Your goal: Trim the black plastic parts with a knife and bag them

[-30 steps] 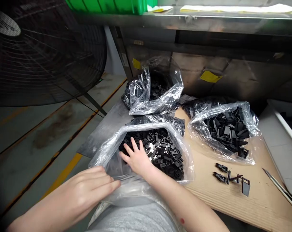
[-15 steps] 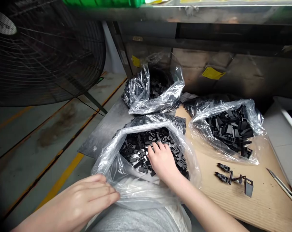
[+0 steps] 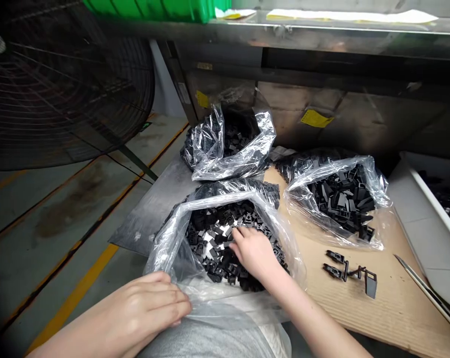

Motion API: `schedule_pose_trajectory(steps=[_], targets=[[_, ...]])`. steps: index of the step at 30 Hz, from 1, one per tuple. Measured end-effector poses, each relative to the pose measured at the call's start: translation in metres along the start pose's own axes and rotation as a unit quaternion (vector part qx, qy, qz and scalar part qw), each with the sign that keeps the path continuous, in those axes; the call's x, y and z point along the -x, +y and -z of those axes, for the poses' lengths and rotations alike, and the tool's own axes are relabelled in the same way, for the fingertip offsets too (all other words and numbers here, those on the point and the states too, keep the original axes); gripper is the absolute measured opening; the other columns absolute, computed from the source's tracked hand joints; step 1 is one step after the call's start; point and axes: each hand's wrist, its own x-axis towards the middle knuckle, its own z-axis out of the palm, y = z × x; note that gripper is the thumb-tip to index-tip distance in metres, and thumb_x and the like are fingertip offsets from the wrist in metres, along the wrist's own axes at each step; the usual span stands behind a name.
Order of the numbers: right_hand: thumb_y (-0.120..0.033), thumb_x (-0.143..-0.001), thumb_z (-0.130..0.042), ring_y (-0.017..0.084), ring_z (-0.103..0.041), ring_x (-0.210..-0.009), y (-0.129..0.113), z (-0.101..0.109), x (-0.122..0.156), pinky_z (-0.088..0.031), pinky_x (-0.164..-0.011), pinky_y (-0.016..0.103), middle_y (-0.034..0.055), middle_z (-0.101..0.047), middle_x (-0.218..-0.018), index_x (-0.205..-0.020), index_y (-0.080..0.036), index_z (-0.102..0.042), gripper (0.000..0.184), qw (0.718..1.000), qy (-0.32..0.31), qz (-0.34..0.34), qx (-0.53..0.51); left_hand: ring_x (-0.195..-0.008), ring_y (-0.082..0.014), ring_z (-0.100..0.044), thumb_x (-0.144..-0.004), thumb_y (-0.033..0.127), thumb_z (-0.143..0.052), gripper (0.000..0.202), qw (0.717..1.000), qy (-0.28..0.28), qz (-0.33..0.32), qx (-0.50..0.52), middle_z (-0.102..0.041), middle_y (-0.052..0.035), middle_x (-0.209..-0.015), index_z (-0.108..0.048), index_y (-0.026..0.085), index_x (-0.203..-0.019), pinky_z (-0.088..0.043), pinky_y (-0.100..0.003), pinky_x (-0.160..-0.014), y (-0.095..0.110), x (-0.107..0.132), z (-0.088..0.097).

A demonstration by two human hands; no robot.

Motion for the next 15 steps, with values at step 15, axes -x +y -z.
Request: schedule_pose_trajectory(steps=[15], targets=[[-0.034, -0.087, -0.038, 0.023, -0.04, -0.115, -0.002, -0.012, 0.015, -0.036, -0.093, 0.037, 0.0084, -0.048, -0.125, -0.12, -0.018, -0.047, 0.038, 0.996, 0.049, -0.052, -0.047, -0.083, -0.0157, -0.059, -0.085, 0.018, -0.043, 0.019, 0.995, -0.037, -0.09, 0.011, -0.066, -0.0026, -0.087, -0.061, 0.019, -0.091, -0.043, -0.027, -0.075, -0.018, -0.036, 0.016]])
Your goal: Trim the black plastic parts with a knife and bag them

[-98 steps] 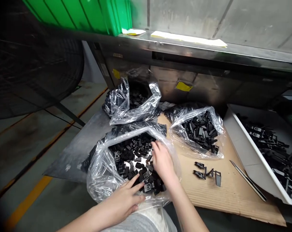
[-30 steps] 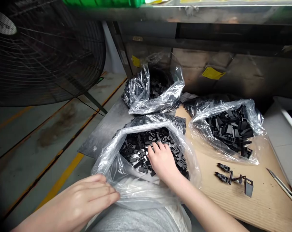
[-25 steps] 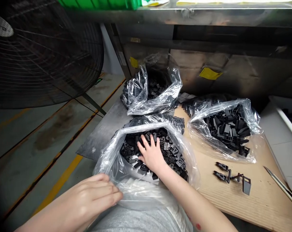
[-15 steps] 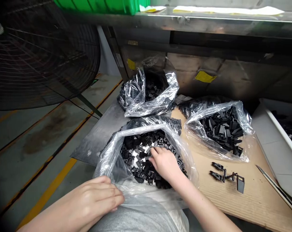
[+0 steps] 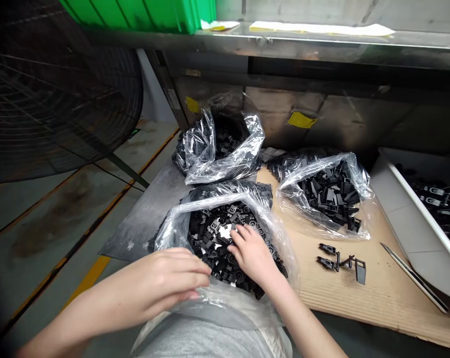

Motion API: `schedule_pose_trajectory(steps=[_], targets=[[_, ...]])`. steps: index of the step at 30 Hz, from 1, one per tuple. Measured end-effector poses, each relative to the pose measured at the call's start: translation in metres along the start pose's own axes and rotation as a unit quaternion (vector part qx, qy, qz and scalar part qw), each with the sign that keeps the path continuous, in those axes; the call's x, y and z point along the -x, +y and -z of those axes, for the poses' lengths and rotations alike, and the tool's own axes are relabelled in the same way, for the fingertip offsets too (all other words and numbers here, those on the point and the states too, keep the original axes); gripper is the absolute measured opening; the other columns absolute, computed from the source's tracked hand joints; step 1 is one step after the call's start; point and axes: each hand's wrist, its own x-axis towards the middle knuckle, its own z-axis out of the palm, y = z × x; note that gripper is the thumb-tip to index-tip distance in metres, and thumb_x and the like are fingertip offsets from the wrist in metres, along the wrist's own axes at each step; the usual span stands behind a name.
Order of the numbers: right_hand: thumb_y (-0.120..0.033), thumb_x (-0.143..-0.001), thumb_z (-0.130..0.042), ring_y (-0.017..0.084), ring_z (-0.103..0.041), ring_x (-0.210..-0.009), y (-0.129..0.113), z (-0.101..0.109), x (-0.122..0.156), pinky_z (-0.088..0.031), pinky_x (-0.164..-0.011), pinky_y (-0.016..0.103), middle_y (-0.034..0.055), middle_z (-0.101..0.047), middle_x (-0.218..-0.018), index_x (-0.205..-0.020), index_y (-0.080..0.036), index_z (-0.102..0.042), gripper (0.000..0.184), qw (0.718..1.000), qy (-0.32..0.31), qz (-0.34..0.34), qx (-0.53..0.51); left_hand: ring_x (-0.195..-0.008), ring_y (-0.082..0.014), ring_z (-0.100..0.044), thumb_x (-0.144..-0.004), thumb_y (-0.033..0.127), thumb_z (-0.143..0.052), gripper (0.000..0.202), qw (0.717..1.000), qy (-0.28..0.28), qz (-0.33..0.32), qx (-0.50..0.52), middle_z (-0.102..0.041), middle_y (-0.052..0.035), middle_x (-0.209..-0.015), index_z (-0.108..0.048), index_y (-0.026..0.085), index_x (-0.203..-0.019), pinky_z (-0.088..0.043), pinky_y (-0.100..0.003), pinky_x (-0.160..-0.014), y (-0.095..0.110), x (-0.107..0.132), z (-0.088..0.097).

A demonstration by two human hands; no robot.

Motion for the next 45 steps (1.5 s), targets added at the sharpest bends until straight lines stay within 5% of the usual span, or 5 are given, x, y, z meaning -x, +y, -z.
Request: schedule_pose_trajectory(steps=[14, 18, 24, 31, 45], targets=[[-0.04, -0.08, -0.045, 0.03, -0.047, -0.107, 0.048, 0.019, 0.03, -0.04, -0.083, 0.043, 0.0178, -0.051, -0.118, -0.121, -0.011, -0.045, 0.05, 0.978, 0.104, -0.181, 0.005, -0.122, -0.0273, -0.035, -0.082, 0.02, -0.046, 0.041, 0.995, -0.03, 0.094, -0.009, -0.037, -0.0147, -0.134, -0.043, 0.01, -0.122, -0.033, -0.036, -0.095, -0.095, -0.119, -0.027], [-0.027, -0.081, -0.041, 0.026, -0.059, -0.077, 0.073, 0.02, 0.034, -0.043, -0.063, 0.035, 0.013, -0.064, -0.089, -0.11, -0.013, -0.054, 0.035, 0.946, 0.144, -0.291, 0.01, -0.127, -0.0256, -0.025, -0.083, 0.017, -0.041, 0.054, 0.992, 0.044, 0.111, -0.049, -0.022, -0.0163, -0.14, -0.021, 0.009, -0.133, -0.028, -0.036, -0.1, -0.09, -0.14, -0.04], [-0.022, -0.077, -0.041, 0.019, -0.059, -0.072, 0.076, 0.045, 0.032, -0.039, -0.062, 0.026, 0.0058, -0.066, -0.088, -0.094, -0.019, -0.06, 0.026, 0.902, 0.23, -0.366, -0.009, -0.092, -0.0273, -0.057, -0.083, 0.015, -0.039, 0.024, 0.991, 0.027, 0.065, -0.114, -0.06, -0.0156, -0.096, -0.06, 0.009, -0.092, -0.042, -0.039, -0.083, -0.08, -0.138, -0.065], [-0.023, -0.073, -0.044, 0.019, -0.058, -0.068, 0.071, 0.055, 0.029, -0.038, -0.06, 0.026, 0.0044, -0.067, -0.079, -0.088, -0.02, -0.064, 0.026, 0.888, 0.264, -0.375, -0.023, -0.124, -0.0318, -0.024, -0.083, 0.041, -0.042, 0.046, 0.985, 0.036, 0.033, -0.165, -0.037, -0.0158, -0.133, -0.045, 0.014, -0.12, -0.018, -0.049, -0.099, -0.103, -0.187, -0.091], [-0.023, -0.066, -0.05, 0.018, -0.057, -0.062, 0.058, 0.069, 0.034, -0.039, -0.056, 0.026, 0.0005, -0.063, -0.066, -0.079, -0.022, -0.063, 0.018, 0.878, 0.29, -0.381, -0.025, -0.102, -0.0209, -0.052, -0.084, 0.042, -0.041, 0.037, 0.991, -0.052, -0.014, -0.124, -0.058, -0.005, -0.113, -0.052, 0.021, -0.112, -0.04, -0.032, -0.083, -0.068, -0.088, -0.069]])
